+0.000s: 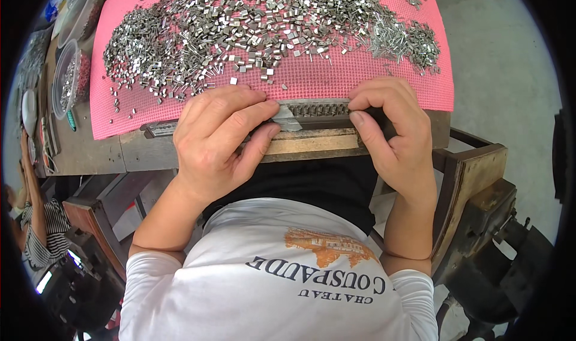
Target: The person operates a manual press machine on a metal fixture, inserts small metal pieces into the fixture's slots by hand at a table, and presses the loaded fixture in the press machine.
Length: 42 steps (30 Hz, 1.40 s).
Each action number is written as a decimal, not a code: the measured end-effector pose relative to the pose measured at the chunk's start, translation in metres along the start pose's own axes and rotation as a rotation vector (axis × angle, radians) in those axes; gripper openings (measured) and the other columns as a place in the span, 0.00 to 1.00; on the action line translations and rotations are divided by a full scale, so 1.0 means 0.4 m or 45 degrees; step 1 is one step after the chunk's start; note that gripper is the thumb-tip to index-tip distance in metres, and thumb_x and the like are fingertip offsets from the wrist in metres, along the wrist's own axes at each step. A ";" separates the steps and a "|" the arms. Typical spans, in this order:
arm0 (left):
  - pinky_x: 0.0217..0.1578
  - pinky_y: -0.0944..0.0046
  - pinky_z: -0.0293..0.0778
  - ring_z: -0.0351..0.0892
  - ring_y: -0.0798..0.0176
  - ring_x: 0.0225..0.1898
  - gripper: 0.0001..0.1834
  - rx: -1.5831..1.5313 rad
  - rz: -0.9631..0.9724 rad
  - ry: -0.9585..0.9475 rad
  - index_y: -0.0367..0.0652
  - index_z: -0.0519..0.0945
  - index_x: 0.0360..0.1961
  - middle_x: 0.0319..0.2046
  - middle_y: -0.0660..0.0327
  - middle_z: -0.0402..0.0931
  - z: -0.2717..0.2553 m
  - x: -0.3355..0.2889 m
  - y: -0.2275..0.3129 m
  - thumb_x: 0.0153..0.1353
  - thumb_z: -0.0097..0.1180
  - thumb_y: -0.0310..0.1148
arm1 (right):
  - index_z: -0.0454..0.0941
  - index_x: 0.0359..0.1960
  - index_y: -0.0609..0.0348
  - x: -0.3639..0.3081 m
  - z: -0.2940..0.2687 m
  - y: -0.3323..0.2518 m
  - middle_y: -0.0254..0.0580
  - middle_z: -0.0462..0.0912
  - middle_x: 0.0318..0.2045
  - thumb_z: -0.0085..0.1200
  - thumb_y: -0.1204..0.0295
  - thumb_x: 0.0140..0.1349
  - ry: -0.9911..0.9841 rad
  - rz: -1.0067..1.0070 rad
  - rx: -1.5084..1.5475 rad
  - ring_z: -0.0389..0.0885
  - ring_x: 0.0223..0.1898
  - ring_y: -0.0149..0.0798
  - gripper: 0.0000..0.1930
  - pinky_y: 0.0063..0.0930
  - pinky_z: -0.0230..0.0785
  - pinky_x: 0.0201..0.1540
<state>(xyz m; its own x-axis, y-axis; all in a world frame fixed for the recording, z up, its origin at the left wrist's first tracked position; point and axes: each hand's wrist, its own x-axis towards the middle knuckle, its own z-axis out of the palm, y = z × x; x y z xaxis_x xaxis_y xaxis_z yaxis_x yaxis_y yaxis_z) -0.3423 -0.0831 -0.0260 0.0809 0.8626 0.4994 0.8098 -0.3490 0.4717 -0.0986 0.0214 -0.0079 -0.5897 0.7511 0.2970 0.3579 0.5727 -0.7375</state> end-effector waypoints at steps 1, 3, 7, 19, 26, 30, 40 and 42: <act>0.49 0.55 0.79 0.85 0.51 0.45 0.15 -0.003 0.000 -0.001 0.38 0.88 0.42 0.43 0.54 0.87 0.001 0.000 -0.001 0.51 0.73 0.26 | 0.81 0.35 0.58 0.000 -0.003 0.002 0.38 0.84 0.37 0.64 0.81 0.54 -0.020 -0.032 -0.005 0.80 0.42 0.45 0.08 0.38 0.67 0.50; 0.48 0.55 0.79 0.85 0.51 0.45 0.15 -0.009 -0.001 -0.001 0.39 0.88 0.42 0.43 0.54 0.87 0.003 0.000 -0.003 0.51 0.73 0.26 | 0.80 0.34 0.57 0.001 -0.004 0.003 0.38 0.84 0.37 0.65 0.82 0.53 -0.040 -0.061 -0.014 0.80 0.42 0.45 0.09 0.38 0.67 0.50; 0.48 0.55 0.79 0.85 0.51 0.45 0.15 0.003 0.000 0.003 0.39 0.88 0.42 0.43 0.54 0.87 -0.006 0.003 0.004 0.51 0.73 0.26 | 0.80 0.34 0.57 0.000 -0.001 -0.006 0.37 0.83 0.37 0.67 0.81 0.51 -0.041 -0.120 -0.090 0.80 0.43 0.45 0.10 0.39 0.67 0.49; 0.43 0.58 0.78 0.84 0.55 0.41 0.16 0.002 0.011 0.067 0.44 0.89 0.41 0.40 0.61 0.85 0.008 0.006 -0.003 0.49 0.75 0.27 | 0.81 0.34 0.57 -0.005 0.027 -0.011 0.37 0.82 0.39 0.67 0.79 0.53 0.024 -0.182 -0.263 0.79 0.44 0.45 0.08 0.40 0.66 0.48; 0.43 0.58 0.78 0.84 0.55 0.41 0.15 0.002 0.020 0.071 0.44 0.89 0.41 0.39 0.60 0.85 0.009 0.006 -0.004 0.49 0.75 0.27 | 0.83 0.34 0.57 -0.011 0.020 -0.005 0.36 0.85 0.36 0.67 0.81 0.52 0.081 -0.145 -0.145 0.82 0.41 0.44 0.09 0.37 0.67 0.47; 0.42 0.58 0.78 0.84 0.55 0.41 0.15 -0.002 0.020 0.071 0.44 0.89 0.40 0.39 0.60 0.86 0.008 0.006 -0.005 0.49 0.75 0.28 | 0.83 0.34 0.57 -0.013 0.020 -0.009 0.37 0.86 0.36 0.67 0.82 0.52 0.084 -0.075 -0.087 0.82 0.41 0.44 0.09 0.37 0.68 0.47; 0.43 0.57 0.78 0.84 0.54 0.42 0.16 0.002 0.017 0.070 0.44 0.89 0.40 0.40 0.60 0.85 0.006 0.008 -0.001 0.48 0.75 0.28 | 0.82 0.37 0.58 -0.013 0.013 -0.011 0.39 0.86 0.38 0.66 0.82 0.52 0.057 -0.080 -0.129 0.82 0.43 0.46 0.10 0.38 0.68 0.48; 0.43 0.57 0.78 0.85 0.54 0.42 0.16 0.009 0.018 0.073 0.43 0.89 0.41 0.41 0.60 0.85 0.008 0.003 -0.002 0.48 0.75 0.27 | 0.82 0.37 0.58 -0.020 0.001 -0.010 0.40 0.86 0.39 0.66 0.81 0.52 0.040 -0.080 -0.094 0.82 0.44 0.47 0.11 0.39 0.69 0.50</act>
<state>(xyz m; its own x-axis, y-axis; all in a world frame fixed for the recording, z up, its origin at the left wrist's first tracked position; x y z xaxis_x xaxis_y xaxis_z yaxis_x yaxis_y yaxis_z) -0.3411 -0.0806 -0.0280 0.0588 0.8352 0.5468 0.8127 -0.3581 0.4596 -0.0956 0.0129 -0.0076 -0.5898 0.7223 0.3610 0.3744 0.6407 -0.6703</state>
